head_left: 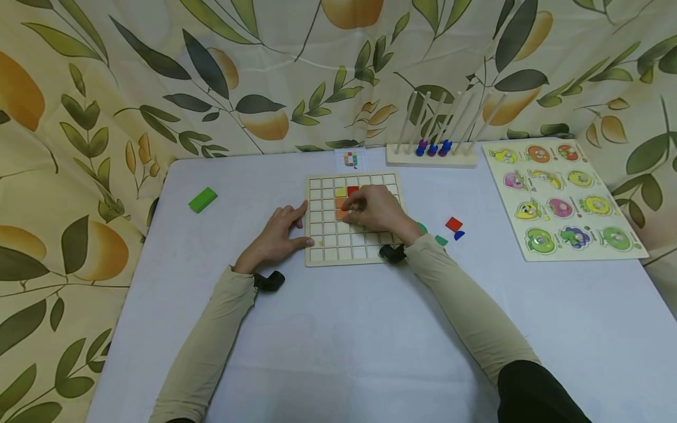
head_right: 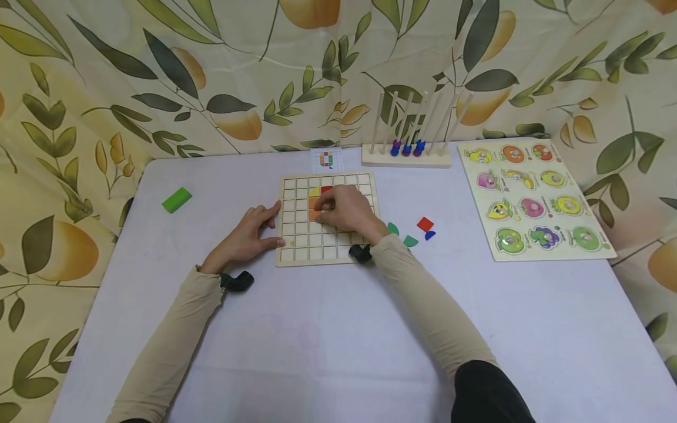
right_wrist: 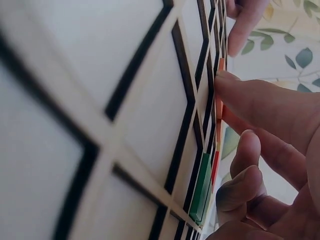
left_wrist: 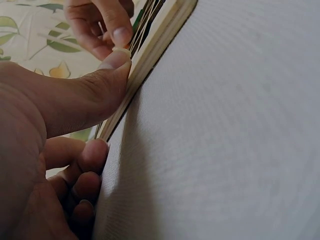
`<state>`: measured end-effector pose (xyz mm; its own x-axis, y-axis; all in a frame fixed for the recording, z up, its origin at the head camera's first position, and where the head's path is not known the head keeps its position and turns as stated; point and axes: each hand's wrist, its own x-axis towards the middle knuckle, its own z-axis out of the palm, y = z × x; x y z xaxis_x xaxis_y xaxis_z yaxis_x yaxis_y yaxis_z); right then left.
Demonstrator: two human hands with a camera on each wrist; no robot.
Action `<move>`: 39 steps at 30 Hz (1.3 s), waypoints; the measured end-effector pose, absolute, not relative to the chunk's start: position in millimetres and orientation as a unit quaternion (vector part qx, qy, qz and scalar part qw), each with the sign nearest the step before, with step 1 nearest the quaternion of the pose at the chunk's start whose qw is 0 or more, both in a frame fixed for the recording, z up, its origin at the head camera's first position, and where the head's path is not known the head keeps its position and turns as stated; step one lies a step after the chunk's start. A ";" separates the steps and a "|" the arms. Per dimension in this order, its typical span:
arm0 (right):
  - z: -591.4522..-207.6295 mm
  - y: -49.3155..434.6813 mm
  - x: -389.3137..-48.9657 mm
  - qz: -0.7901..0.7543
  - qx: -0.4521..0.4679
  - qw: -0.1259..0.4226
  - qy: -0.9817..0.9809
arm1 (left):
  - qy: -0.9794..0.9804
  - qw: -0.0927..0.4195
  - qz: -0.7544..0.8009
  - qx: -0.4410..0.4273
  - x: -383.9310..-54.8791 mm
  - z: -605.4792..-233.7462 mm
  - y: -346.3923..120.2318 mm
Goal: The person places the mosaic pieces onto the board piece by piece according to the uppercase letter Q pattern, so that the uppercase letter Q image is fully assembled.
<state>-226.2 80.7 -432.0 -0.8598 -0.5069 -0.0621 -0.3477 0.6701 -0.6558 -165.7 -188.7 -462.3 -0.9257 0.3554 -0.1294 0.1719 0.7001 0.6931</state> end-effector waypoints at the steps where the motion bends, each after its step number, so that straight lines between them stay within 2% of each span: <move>1: -431.7 81.4 -226.3 -0.330 -0.236 0.121 0.906 | 0.913 0.127 0.359 0.145 -165.8 -462.4 -188.5; 8: -425.4 99.0 -227.9 -0.352 -0.223 0.111 0.902 | 0.913 0.124 0.360 0.144 -166.2 -462.2 -186.9; 16: -415.7 147.6 -227.8 -0.359 -0.188 0.095 0.909 | 0.914 0.126 0.358 0.143 -165.9 -462.4 -187.4; 29: -417.4 212.7 -205.3 -0.299 -0.153 0.173 0.926 | 0.913 0.133 0.361 0.137 -163.2 -463.4 -189.3; 39: -424.8 218.7 -198.1 -0.290 -0.168 0.159 0.929 | 0.914 0.131 0.359 0.139 -164.5 -464.7 -187.6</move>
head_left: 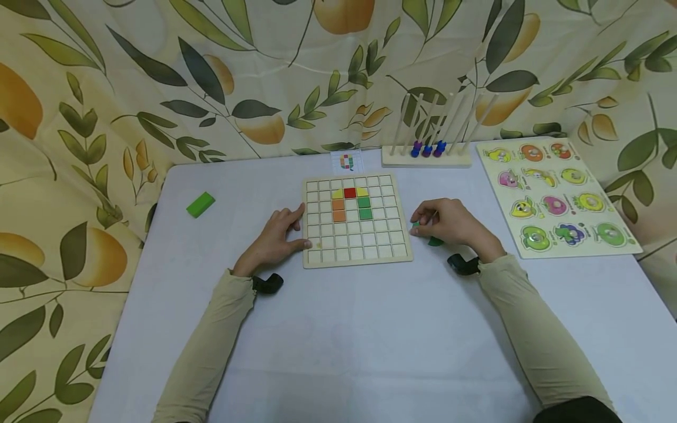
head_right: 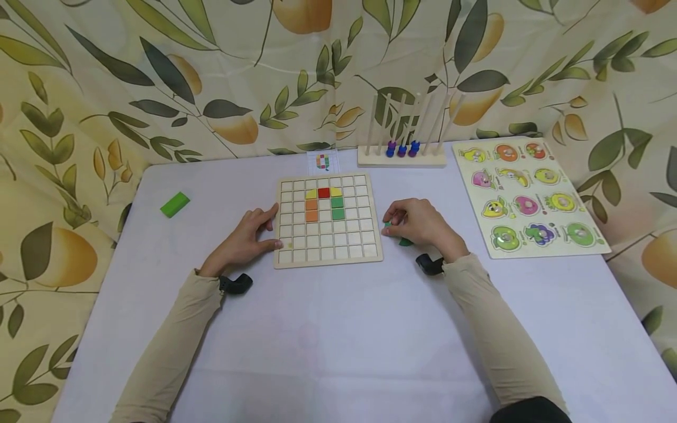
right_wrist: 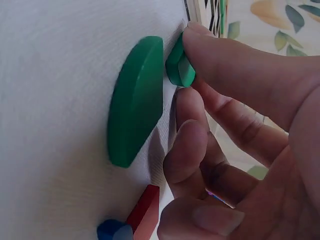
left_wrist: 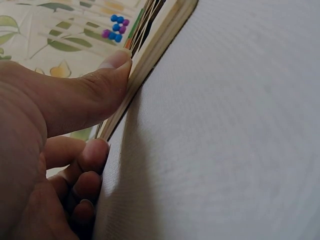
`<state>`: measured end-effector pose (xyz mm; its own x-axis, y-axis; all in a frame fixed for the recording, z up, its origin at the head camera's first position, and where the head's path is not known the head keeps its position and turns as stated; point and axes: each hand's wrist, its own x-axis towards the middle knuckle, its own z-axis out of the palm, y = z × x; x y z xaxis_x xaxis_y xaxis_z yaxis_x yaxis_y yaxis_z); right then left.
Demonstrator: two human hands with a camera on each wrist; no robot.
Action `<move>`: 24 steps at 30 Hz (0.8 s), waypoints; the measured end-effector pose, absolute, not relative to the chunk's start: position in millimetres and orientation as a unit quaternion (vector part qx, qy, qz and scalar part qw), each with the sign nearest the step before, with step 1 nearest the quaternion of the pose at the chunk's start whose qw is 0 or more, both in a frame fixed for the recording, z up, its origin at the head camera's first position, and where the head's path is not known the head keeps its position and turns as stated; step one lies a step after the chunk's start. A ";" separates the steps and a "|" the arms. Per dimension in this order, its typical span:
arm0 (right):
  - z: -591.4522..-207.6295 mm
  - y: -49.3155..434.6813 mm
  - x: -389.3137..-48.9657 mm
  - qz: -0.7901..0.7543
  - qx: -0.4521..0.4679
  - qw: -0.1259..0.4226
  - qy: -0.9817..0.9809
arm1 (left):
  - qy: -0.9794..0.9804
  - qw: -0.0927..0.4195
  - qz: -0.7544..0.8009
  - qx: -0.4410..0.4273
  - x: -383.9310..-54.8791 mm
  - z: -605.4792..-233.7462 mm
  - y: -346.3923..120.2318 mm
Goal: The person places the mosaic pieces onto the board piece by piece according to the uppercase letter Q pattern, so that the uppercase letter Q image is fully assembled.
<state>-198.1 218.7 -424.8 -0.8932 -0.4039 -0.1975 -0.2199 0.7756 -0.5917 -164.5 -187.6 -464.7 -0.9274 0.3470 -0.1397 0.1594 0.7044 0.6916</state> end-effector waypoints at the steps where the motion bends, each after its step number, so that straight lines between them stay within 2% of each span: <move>1: -425.3 218.6 -198.2 -0.288 -0.168 0.158 0.929 | 0.913 0.131 0.359 0.139 -164.7 -464.3 -187.8; 7: -427.3 218.0 -199.4 -0.291 -0.169 0.150 0.930 | 0.911 0.131 0.365 0.142 -164.6 -462.9 -189.2; 14: -426.7 217.1 -199.0 -0.312 -0.165 0.135 0.926 | 0.913 0.107 0.355 0.170 -165.4 -466.6 -190.6; 24: -427.8 214.2 -201.7 -0.342 -0.131 0.099 0.925 | 0.913 0.111 0.358 0.159 -164.8 -466.7 -189.9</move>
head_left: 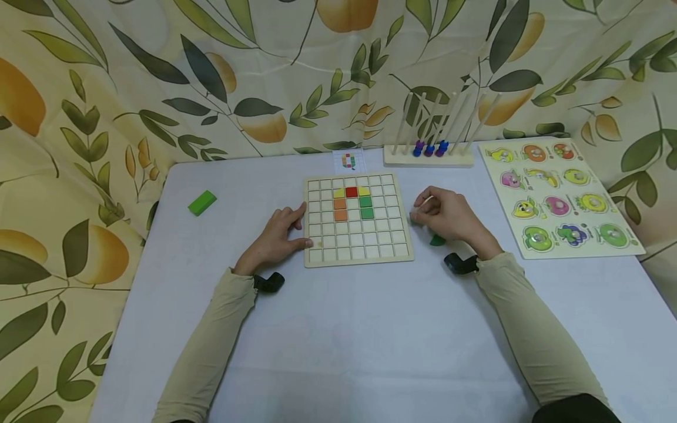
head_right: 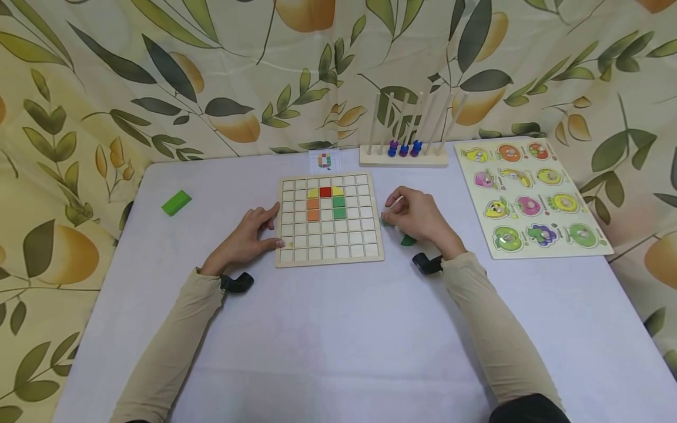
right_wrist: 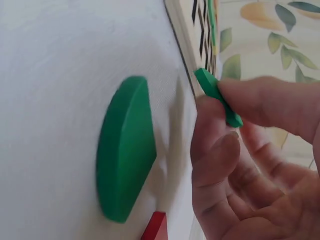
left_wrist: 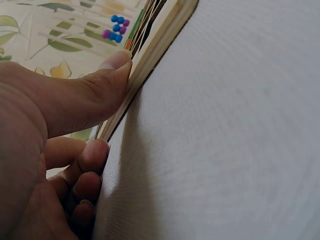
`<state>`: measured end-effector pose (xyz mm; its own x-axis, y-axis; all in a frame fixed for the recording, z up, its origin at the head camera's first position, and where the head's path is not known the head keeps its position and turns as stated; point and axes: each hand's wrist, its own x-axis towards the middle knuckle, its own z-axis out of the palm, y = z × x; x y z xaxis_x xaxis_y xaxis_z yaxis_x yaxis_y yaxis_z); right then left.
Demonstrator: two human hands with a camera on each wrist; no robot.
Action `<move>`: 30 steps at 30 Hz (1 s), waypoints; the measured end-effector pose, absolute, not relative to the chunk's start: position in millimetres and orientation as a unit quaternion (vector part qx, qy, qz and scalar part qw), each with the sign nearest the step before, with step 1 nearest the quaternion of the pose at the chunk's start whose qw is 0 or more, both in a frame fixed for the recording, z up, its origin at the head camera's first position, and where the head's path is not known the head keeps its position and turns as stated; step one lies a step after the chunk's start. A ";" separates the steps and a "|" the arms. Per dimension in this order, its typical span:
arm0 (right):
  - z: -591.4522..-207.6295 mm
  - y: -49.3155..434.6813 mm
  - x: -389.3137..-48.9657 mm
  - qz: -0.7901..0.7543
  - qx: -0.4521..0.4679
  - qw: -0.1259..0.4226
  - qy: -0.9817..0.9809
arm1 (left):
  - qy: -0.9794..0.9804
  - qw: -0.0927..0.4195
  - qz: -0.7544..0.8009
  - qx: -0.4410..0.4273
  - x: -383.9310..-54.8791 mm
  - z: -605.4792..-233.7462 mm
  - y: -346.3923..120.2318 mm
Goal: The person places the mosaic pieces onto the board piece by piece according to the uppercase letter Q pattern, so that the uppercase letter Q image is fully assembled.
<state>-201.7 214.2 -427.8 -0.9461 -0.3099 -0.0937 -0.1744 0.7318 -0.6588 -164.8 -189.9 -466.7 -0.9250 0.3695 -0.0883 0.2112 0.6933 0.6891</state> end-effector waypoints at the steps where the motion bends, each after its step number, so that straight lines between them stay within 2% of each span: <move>1: -427.5 213.5 -202.0 -0.348 -0.126 0.100 0.924 | 0.913 0.112 0.359 0.157 -164.7 -466.2 -189.8; 16: -422.1 198.7 -202.4 -0.384 -0.137 0.138 0.902 | 0.910 0.110 0.365 0.162 -165.8 -467.5 -190.6; 25: -426.6 182.8 -201.9 -0.407 -0.141 0.111 0.895 | 0.913 0.116 0.361 0.152 -165.7 -465.9 -189.9; 30: -424.7 173.1 -201.5 -0.434 -0.127 0.127 0.883 | 0.913 0.114 0.361 0.154 -166.2 -466.2 -190.3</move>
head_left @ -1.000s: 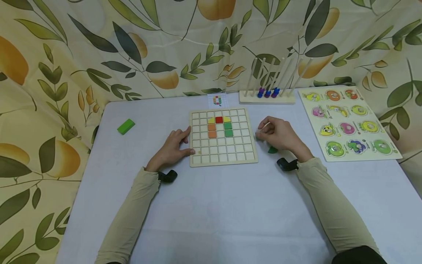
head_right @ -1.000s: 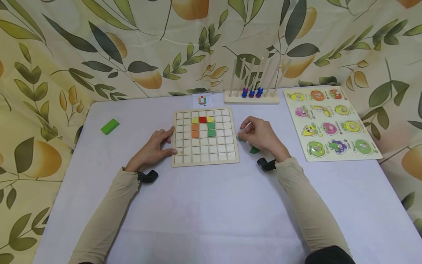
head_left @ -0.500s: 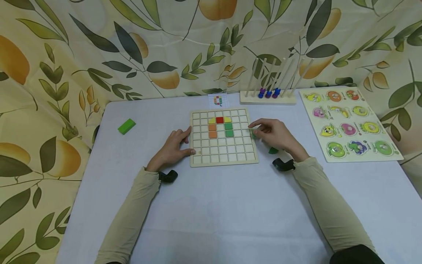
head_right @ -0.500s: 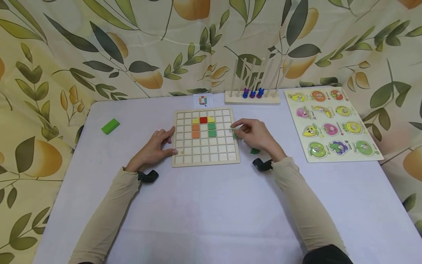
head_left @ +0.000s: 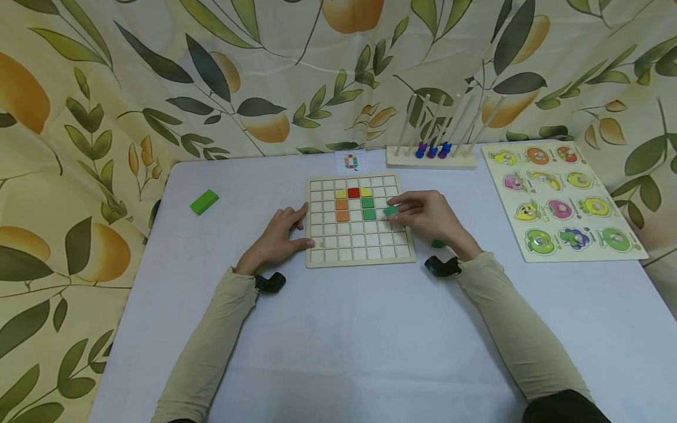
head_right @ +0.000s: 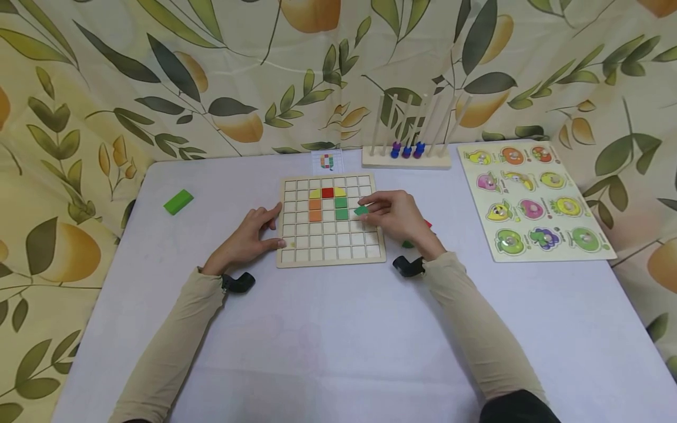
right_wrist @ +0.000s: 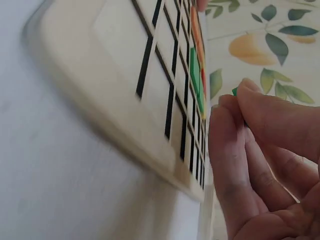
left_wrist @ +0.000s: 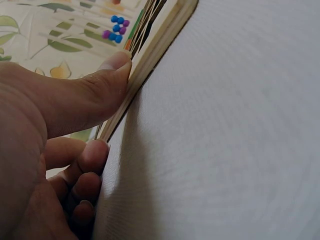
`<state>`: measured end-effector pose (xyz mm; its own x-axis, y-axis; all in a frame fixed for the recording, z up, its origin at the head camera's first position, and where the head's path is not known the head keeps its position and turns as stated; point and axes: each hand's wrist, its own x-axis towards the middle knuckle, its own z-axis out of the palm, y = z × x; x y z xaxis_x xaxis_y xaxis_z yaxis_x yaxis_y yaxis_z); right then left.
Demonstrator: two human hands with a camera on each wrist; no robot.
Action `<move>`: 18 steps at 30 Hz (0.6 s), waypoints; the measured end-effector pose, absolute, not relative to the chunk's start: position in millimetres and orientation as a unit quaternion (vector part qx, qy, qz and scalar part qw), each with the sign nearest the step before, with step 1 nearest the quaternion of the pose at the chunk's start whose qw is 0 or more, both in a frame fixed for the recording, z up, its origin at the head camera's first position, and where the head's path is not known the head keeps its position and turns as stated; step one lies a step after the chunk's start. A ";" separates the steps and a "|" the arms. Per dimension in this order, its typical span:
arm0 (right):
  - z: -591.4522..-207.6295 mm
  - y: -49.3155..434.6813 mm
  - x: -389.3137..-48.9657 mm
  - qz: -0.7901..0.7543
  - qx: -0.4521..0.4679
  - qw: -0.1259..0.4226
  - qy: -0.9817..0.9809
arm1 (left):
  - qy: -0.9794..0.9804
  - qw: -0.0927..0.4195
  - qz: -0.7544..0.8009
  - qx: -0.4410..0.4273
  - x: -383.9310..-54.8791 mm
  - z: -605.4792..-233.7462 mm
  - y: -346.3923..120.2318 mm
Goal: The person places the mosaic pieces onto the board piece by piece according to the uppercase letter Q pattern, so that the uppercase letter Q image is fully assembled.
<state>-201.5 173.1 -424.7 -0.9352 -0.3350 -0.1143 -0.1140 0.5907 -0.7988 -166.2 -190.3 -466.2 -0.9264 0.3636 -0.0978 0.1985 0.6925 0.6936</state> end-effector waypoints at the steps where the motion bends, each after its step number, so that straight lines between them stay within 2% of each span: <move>1: -424.4 171.1 -201.5 -0.439 -0.124 0.132 0.880 | 0.913 0.114 0.361 0.155 -166.1 -466.5 -190.3; 18: -432.4 135.1 -202.8 -0.473 -0.167 0.125 0.856 | 0.912 0.113 0.361 0.161 -166.8 -466.0 -191.5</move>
